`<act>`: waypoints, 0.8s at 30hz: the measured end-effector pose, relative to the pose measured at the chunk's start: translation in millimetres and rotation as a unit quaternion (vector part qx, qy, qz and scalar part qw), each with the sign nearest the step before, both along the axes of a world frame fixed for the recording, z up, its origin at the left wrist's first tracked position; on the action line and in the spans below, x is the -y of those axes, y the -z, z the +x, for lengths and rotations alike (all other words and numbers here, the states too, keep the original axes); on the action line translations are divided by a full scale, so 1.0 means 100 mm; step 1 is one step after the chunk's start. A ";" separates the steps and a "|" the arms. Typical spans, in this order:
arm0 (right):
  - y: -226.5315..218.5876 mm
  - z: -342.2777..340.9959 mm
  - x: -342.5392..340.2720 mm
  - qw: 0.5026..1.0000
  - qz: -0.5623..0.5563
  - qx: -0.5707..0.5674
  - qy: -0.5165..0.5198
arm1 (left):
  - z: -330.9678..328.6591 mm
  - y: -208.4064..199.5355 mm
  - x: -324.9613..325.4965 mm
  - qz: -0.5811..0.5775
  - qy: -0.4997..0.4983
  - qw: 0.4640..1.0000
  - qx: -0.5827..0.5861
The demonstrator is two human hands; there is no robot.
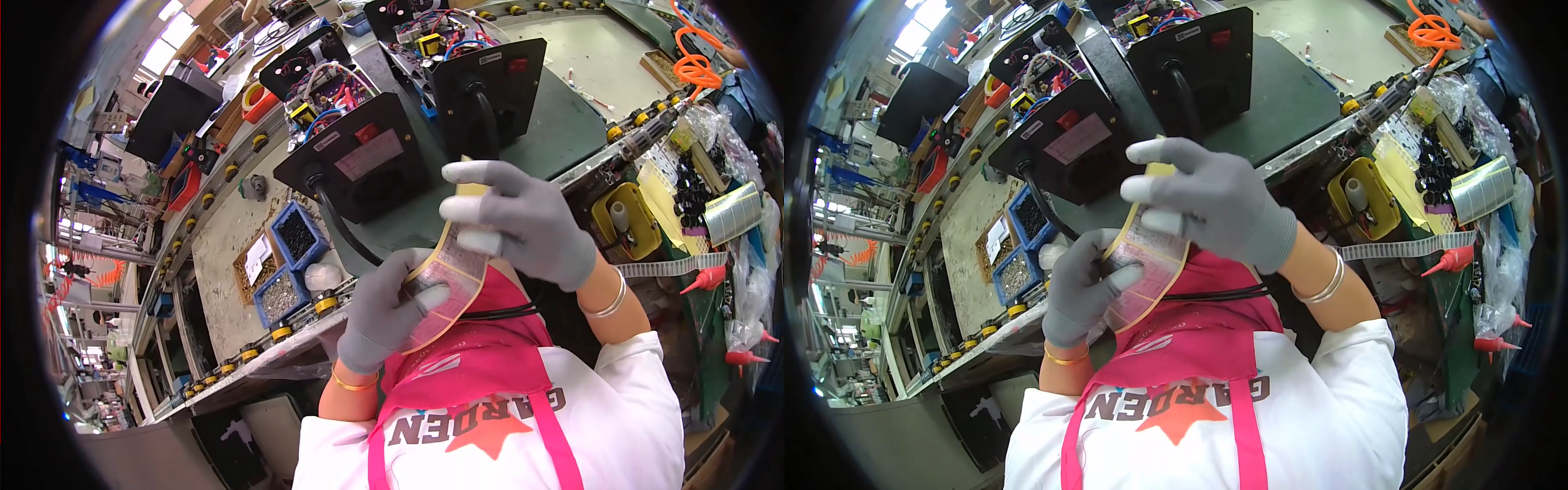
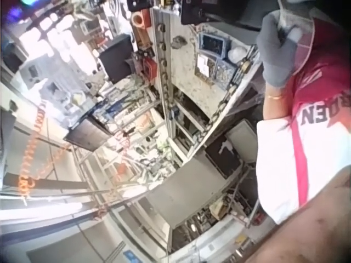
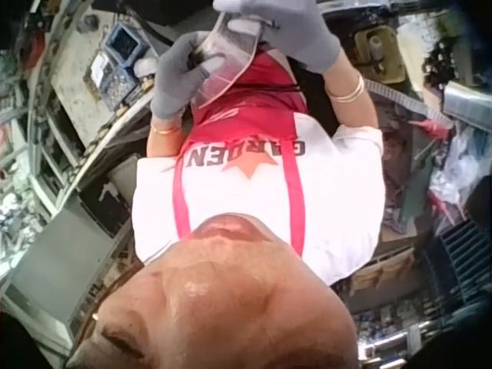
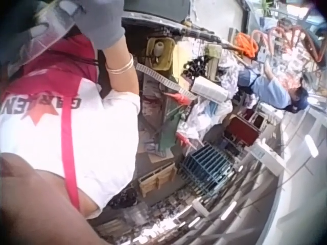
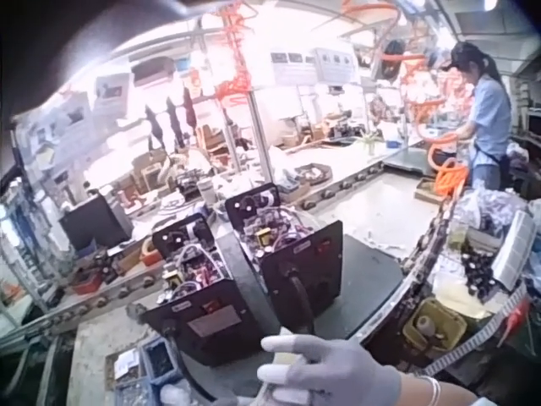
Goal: Assembling and applying labels to electronic power units on a factory production line.
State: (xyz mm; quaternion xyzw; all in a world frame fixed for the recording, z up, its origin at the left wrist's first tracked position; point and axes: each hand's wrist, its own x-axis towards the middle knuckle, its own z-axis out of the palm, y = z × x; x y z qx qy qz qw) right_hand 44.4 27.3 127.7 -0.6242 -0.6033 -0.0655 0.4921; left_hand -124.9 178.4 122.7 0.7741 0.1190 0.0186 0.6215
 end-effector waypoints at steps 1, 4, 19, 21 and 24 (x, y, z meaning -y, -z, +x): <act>0.02 -0.04 -0.01 1.000 0.000 0.000 -0.003 | 0.00 0.00 0.04 -0.003 -0.036 0.999 -0.015; 0.09 -0.18 -0.03 0.996 -0.032 -0.047 -0.061 | -0.01 0.01 0.08 0.067 -0.041 0.996 0.040; 0.25 -0.05 -0.04 0.964 -0.060 -0.258 -0.013 | 0.12 0.21 0.19 -0.023 -0.103 0.964 0.246; 0.18 0.06 0.05 0.889 -0.061 -0.452 0.040 | 0.12 0.08 0.15 0.044 -0.122 0.952 0.278; 0.14 0.36 0.23 0.857 0.056 -0.505 0.083 | 0.05 0.12 0.04 0.118 -0.168 0.938 0.278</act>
